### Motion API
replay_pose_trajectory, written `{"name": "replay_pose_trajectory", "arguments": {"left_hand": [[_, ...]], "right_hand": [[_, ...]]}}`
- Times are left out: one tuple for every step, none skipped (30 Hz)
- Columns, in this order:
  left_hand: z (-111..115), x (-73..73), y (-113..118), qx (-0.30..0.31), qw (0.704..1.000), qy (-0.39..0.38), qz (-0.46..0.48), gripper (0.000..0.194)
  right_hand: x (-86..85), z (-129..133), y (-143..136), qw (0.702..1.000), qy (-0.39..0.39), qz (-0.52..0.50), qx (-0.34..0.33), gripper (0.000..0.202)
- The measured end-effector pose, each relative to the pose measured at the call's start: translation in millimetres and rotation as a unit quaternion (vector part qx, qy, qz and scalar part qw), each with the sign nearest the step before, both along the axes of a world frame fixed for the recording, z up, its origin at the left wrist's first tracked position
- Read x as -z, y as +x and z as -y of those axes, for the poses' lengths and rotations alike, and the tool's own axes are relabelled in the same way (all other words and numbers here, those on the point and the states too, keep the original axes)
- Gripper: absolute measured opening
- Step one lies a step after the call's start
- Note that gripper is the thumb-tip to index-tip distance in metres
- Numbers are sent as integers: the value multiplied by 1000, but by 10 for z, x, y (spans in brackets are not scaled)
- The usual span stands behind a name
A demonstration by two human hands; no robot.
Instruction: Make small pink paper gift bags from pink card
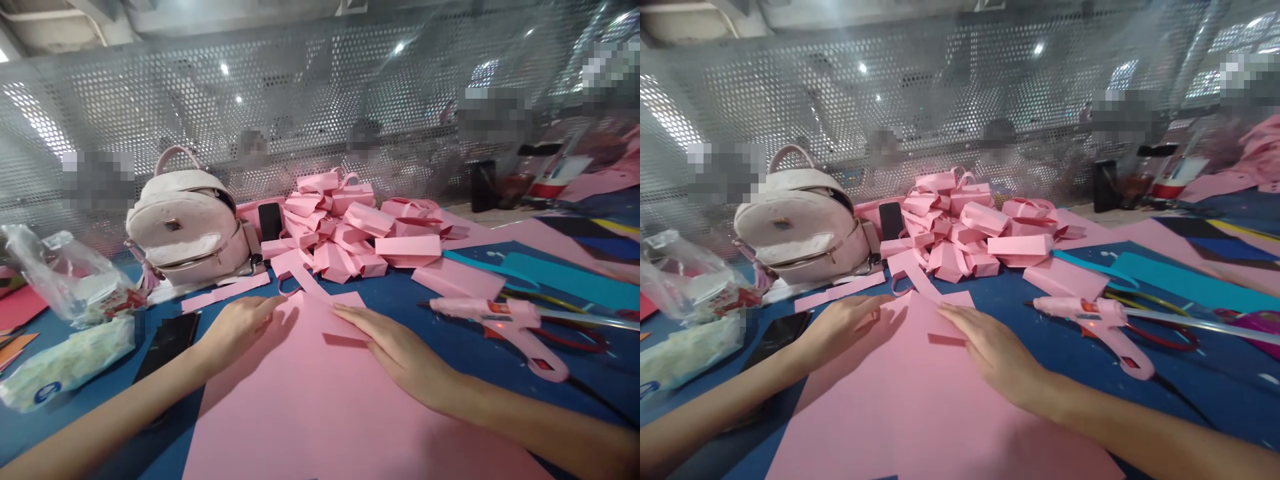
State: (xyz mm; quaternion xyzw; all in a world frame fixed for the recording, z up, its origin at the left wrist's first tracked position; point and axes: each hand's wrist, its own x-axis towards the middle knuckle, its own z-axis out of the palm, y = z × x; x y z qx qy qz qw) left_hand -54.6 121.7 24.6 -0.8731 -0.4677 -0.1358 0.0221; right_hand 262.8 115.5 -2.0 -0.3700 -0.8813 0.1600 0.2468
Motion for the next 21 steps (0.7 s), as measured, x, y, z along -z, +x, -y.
{"name": "replay_pose_trajectory", "arguments": {"left_hand": [[-49, -35, -26, -7, 1000, 7, 1, 47], [-104, -71, -60, -16, 1000, 16, 3, 48], [-161, -108, -101, -28, 999, 27, 6, 47], [-215, -142, -148, -41, 998, 39, 11, 45], [-262, -172, -195, -52, 997, 48, 15, 44], [-297, -195, -239, -58, 997, 56, 18, 42], [-316, -208, -278, -60, 996, 62, 20, 40], [-318, -212, -308, -59, 996, 67, 21, 38], [-302, -206, -327, -54, 996, 72, 21, 35], [-269, -191, -333, -46, 996, 76, 20, 33], [-218, -167, -325, -34, 996, 78, 19, 31], [-151, -138, -304, -19, 997, 79, 17, 29], [-71, -104, -270, -1, 997, 79, 16, 28], [19, -69, -224, 22, 997, 75, 14, 26], [117, -35, -168, 46, 996, 70, 13, 23], [218, -4, -105, 70, 995, 66, 16, 20], [317, 21, -39, 93, 994, 63, 18, 19], [410, 39, 26, 112, 992, 57, 21, 17], [493, 48, 86, 125, 990, 56, 24, 15], [564, 50, 139, 150, 986, 64, 22, 14], [622, 46, 184, 183, 978, 100, 10, 13]], "right_hand": [[-3, 1, 3, 1000, -1, 1, 2, 64], [-7, 4, 5, 1000, -2, 1, 3, 64], [-12, 7, 6, 1000, -2, 0, 4, 64], [-17, 11, 7, 1000, -3, -1, 3, 64], [-21, 15, 6, 1000, -3, -3, 2, 65], [-25, 18, 5, 1000, -2, -6, 0, 65], [-28, 21, 4, 1000, -1, -7, -2, 65], [-30, 23, 3, 1000, 1, -7, -4, 64], [-31, 25, 2, 1000, 4, -6, -6, 64], [-30, 26, 3, 1000, 7, -3, -8, 63], [-29, 26, 4, 1000, 10, 0, -9, 62], [-27, 24, 7, 1000, 15, 2, -11, 62], [-24, 20, 10, 1000, 19, 3, -14, 61], [-22, 14, 13, 1000, 25, 2, -18, 62], [-19, 7, 15, 999, 30, 1, -24, 62], [-16, -1, 16, 999, 33, 0, -29, 64], [-15, -8, 15, 999, 35, -1, -34, 65], [-15, -15, 12, 999, 36, -1, -38, 66], [-18, -20, 7, 999, 36, 0, -41, 66], [-26, -21, 0, 998, 36, 1, -43, 66], [-39, -19, -7, 998, 35, 3, -46, 67]]}}
